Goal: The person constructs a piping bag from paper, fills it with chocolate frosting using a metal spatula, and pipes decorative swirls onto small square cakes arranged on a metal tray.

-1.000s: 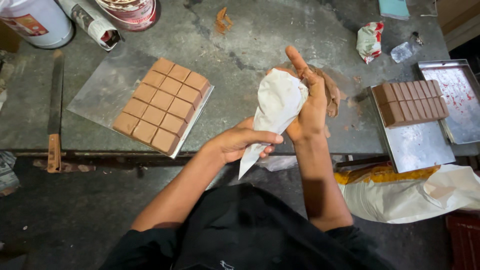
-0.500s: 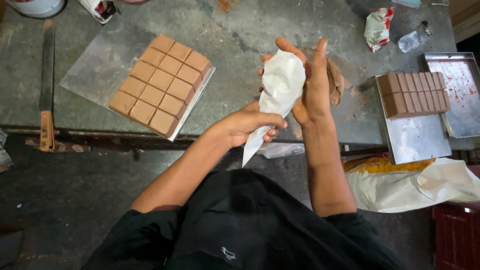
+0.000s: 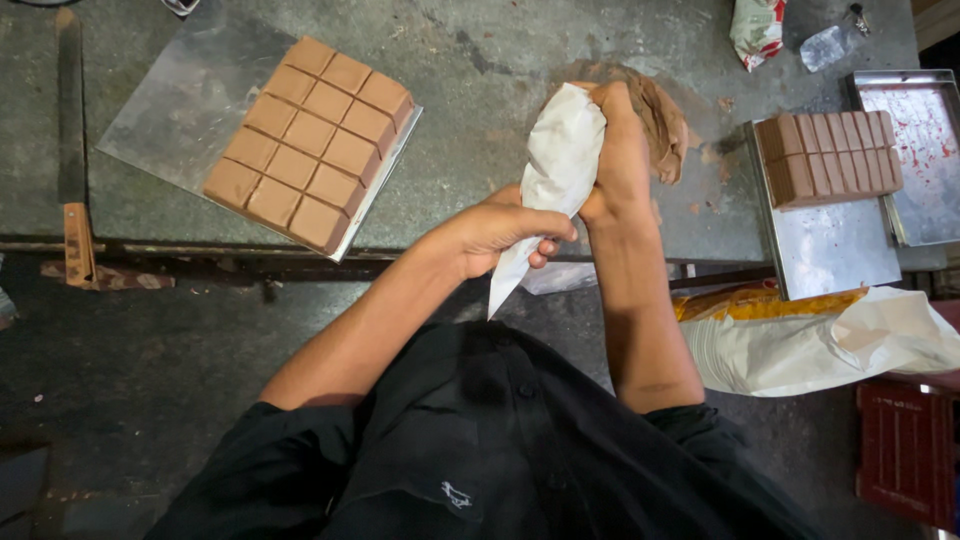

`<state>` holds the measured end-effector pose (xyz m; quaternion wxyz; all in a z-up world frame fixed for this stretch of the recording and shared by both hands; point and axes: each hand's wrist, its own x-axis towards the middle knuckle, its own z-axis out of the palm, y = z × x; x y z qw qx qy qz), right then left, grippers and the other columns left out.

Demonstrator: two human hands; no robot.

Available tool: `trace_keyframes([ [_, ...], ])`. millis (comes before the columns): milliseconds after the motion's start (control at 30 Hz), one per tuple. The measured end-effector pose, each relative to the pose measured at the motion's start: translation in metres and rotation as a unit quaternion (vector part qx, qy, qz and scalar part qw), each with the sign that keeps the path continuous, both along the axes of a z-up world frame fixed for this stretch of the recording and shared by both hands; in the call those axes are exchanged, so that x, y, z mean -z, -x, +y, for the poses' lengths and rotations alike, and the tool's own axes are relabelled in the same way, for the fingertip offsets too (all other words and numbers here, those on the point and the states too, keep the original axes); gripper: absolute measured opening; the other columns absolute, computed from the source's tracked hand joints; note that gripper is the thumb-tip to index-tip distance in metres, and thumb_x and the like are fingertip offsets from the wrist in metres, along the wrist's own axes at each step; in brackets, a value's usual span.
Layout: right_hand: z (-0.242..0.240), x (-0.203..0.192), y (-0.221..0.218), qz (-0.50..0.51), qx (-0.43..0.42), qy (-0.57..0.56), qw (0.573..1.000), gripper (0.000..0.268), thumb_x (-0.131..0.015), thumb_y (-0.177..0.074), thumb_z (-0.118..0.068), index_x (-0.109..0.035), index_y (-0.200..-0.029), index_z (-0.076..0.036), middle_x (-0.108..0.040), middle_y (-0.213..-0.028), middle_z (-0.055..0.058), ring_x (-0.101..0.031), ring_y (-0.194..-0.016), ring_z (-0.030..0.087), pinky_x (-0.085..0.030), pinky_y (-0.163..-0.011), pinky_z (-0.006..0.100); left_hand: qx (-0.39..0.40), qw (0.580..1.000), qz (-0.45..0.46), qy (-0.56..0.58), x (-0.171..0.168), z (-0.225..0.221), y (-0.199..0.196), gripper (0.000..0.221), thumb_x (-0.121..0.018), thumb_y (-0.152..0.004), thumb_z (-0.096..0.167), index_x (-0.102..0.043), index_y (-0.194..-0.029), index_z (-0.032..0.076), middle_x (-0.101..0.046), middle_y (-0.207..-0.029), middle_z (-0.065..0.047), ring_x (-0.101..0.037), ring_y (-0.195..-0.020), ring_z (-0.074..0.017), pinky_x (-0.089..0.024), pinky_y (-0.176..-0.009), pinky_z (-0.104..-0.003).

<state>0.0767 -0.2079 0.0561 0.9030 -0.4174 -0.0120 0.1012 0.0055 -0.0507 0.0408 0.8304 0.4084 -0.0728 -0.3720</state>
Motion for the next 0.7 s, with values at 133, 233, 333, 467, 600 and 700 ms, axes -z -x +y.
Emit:
trace_keyframes([
  [133,0.001,-0.001,0.002,-0.031,0.032,0.060,0.997,0.031,-0.044,-0.103,-0.018,-0.068,-0.104,0.002,-0.068,-0.086,0.010,-0.065,-0.073,0.020,-0.056,-0.065,0.034,-0.002,1.000,-0.001,0.000,0.000,0.000,0.001,0.023,-0.074,-0.080,0.001,-0.062,-0.099,0.004,-0.060,-0.078,-0.001,-0.055,-0.061,-0.0081,-0.042,-0.046,-0.023],
  [233,0.005,-0.008,0.007,-0.035,0.049,0.099,0.993,0.029,-0.045,-0.101,-0.016,-0.067,-0.103,0.003,-0.069,-0.084,0.013,-0.067,-0.072,0.023,-0.057,-0.063,0.035,0.000,1.000,-0.009,-0.003,0.001,0.001,0.002,0.024,-0.075,-0.079,0.000,-0.062,-0.099,0.003,-0.059,-0.078,-0.001,-0.055,-0.062,-0.0083,-0.042,-0.047,-0.023],
  [333,0.011,-0.015,0.012,-0.047,0.049,0.113,0.991,0.026,-0.047,-0.100,-0.013,-0.066,-0.104,0.003,-0.069,-0.083,0.015,-0.067,-0.071,0.024,-0.057,-0.063,0.037,-0.010,1.000,-0.012,-0.010,0.000,0.001,0.002,0.025,-0.075,-0.078,0.001,-0.061,-0.099,0.004,-0.059,-0.078,-0.001,-0.055,-0.062,-0.0081,-0.043,-0.046,-0.023],
  [467,0.019,-0.033,0.024,-0.041,0.017,0.104,0.994,0.033,-0.043,-0.097,-0.016,-0.069,-0.105,0.003,-0.071,-0.085,0.014,-0.070,-0.076,0.024,-0.060,-0.068,0.036,-0.021,0.999,-0.019,-0.015,-0.001,0.002,0.003,0.028,-0.075,-0.077,0.000,-0.060,-0.100,0.005,-0.059,-0.078,-0.001,-0.054,-0.061,-0.0082,-0.042,-0.046,-0.023],
  [600,0.026,-0.047,0.028,-0.008,-0.010,0.104,0.994,0.051,-0.041,-0.098,-0.036,-0.072,-0.100,0.005,-0.072,-0.080,0.017,-0.072,-0.074,0.025,-0.061,-0.068,0.033,-0.028,0.999,-0.007,-0.015,-0.002,0.002,0.003,0.030,-0.075,-0.077,0.000,-0.059,-0.102,0.005,-0.058,-0.079,0.000,-0.054,-0.062,-0.0080,-0.041,-0.046,-0.024],
  [700,0.025,-0.040,0.030,-0.071,-0.003,0.139,0.988,0.026,-0.060,-0.105,-0.020,-0.066,-0.103,0.006,-0.070,-0.093,0.016,-0.070,-0.085,0.026,-0.061,-0.079,0.037,-0.022,0.999,-0.010,-0.024,-0.001,0.002,0.003,0.030,-0.075,-0.077,-0.001,-0.059,-0.102,0.004,-0.058,-0.078,-0.001,-0.054,-0.061,-0.0087,-0.041,-0.046,-0.024],
])
